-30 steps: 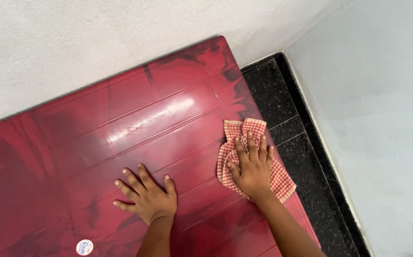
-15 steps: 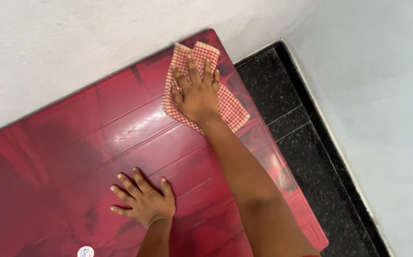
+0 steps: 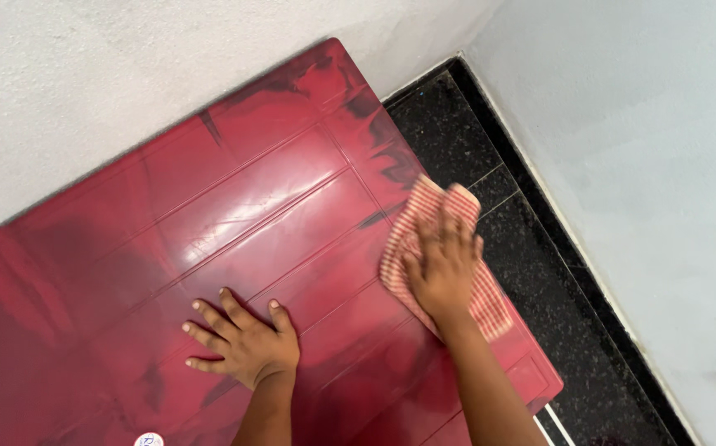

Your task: The person wipes the surface of a red table using a red and white checkered cloth. They move the cloth across the table in various directions, covering the entire surface area.

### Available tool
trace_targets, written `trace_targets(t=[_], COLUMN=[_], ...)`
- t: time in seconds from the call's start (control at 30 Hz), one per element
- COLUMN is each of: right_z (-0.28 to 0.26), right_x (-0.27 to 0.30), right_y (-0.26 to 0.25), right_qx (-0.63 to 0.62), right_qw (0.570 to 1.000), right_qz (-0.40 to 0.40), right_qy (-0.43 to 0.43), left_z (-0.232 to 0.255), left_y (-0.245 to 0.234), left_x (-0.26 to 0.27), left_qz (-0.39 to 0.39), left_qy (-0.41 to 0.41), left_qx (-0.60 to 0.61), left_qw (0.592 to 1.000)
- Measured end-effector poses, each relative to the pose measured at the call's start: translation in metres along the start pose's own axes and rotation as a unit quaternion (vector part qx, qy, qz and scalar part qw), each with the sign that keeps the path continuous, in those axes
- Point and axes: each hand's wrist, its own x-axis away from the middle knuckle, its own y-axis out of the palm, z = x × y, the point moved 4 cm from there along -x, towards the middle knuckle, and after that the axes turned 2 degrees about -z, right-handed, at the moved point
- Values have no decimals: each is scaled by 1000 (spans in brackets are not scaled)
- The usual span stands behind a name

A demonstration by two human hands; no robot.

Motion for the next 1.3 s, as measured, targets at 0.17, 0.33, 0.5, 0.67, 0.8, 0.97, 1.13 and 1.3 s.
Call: trace_targets(t=[0.17,0.33,0.5,0.67,0.8,0.97,1.13,1.3], right_z=[18,-11,-72,-130,-129,-66,-41,-51], right_x=[44,15,-6,35,83,101,98,54], right_y=[-4,7,21,26,20,-2,-8,-1], right_qx=[15,9,-64,-75,-116,-70,-47,-32], right_qw=[996,997,995,981,968,992,999,999], right_qz=[39,69,-6,-45,-103,-59,1,10], right_qy=[76,20,-70,-174,-195,-91,-17,22], left_z=[-1,1,-2,0,-1,3,2,3], left_y=[-1,-4,-5,-7,-10,-14,-14,-14], left_x=[0,-2,1,2,3,3,2,4], left_qz=[-13,-12,-18,-15,-25,-42,-39,-45], left_qy=[-4,2,3,9,7,2,1,-3], left_qx=[-3,-3,9,8,6,19,5,8], left_qw=[1000,1000,1000,1000,1000,999,999,999])
